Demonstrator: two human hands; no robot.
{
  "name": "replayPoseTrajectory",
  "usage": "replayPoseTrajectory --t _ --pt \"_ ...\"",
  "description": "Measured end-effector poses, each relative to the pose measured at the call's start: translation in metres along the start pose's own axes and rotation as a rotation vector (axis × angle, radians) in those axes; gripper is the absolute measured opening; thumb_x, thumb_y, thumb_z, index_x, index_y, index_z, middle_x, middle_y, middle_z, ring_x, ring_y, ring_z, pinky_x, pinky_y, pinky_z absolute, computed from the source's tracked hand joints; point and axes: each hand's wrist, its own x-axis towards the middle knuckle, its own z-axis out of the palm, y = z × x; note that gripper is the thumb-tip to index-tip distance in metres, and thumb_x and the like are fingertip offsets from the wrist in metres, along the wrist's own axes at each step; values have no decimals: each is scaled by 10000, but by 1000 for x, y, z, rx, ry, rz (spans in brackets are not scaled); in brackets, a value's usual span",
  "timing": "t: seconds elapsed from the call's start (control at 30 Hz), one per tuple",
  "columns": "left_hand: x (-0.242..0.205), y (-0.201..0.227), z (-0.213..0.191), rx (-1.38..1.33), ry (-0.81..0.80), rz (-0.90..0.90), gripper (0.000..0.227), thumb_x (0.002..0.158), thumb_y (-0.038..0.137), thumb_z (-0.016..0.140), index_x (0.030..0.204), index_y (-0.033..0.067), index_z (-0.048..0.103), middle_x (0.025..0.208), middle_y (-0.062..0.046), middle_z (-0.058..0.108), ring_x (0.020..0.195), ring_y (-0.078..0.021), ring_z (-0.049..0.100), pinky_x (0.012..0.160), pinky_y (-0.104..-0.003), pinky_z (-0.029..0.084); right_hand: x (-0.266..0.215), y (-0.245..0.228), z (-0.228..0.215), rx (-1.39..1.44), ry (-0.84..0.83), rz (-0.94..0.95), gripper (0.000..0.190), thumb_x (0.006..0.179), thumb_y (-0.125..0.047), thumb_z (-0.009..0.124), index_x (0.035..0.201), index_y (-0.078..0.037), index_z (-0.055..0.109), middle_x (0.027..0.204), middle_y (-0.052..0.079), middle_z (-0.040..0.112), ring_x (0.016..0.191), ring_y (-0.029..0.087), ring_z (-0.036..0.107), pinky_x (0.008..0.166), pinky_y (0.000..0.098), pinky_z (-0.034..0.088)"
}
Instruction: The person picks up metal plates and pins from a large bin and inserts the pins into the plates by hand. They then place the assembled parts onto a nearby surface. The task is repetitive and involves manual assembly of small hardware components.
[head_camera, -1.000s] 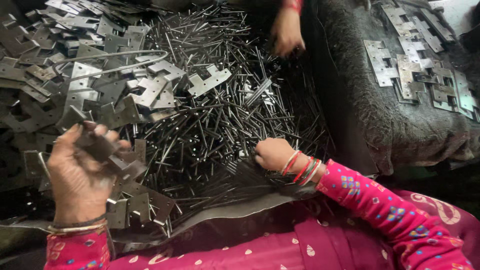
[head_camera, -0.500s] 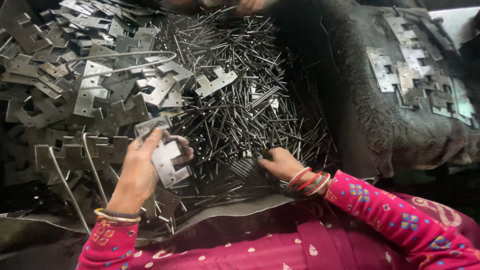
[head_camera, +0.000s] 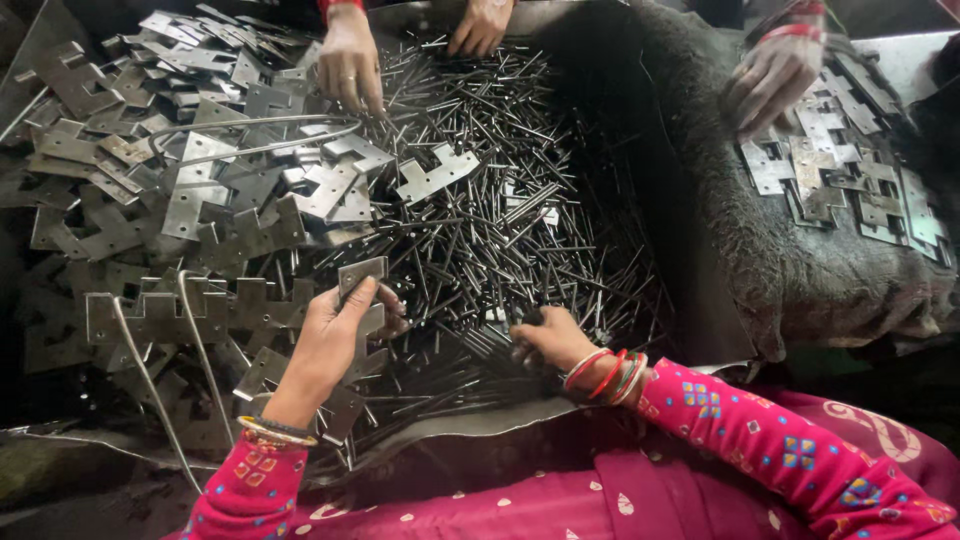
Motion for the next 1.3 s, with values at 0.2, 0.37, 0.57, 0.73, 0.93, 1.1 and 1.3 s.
replayPoseTrajectory --t 0.2,0.37,0.57,0.73,0.93,1.1,1.3 --pt "2 -4 4 -19 -21 -15 365 1066 295 507 963 -2 692 879 -73 724 780 -158 707 706 -326 588 16 9 2 28 -46 -37 243 895 -208 706 858 28 746 697 86 741 526 132 640 471 280 486" --pt "3 -5 10 -20 -31 -43 350 1057 295 511 957 9 689 853 -64 717 754 -157 707 677 -320 593 19 12 -2 49 -3 28 241 834 -213 741 772 11 677 605 17 586 469 125 502 438 303 382" --pt "-5 3 20 155 20 -44 346 1044 308 538 958 18 707 805 -64 717 696 -153 680 612 -314 553 23 6 16 165 -8 -20 178 834 -211 737 879 -39 735 744 1 662 629 102 572 560 279 460" --pt "-14 2 47 1012 147 402 261 999 307 676 968 51 720 908 -109 671 819 -296 663 682 -394 521 29 8 15 100 53 -168 222 853 -212 696 923 -15 769 798 19 722 656 89 598 607 254 479" --pt "-18 -13 65 1506 46 604 163 779 185 700 901 79 678 925 -85 590 880 -279 618 666 -406 528 21 -29 -11 -24 116 -199 284 909 -241 634 908 -2 787 727 11 690 563 106 516 513 279 395" --pt "-13 -18 64 1648 11 697 107 755 129 664 857 97 660 908 -72 585 872 -260 595 654 -380 500 -24 -83 -32 -662 117 -389 266 846 -297 666 917 -71 787 676 65 742 572 170 678 562 336 537" --pt "-13 -21 65 1656 -21 774 103 777 142 656 865 89 667 870 -62 579 852 -245 581 648 -373 478 -82 -128 -39 -1330 184 -439 273 784 -399 666 862 -162 778 657 110 715 678 339 698 643 472 553"
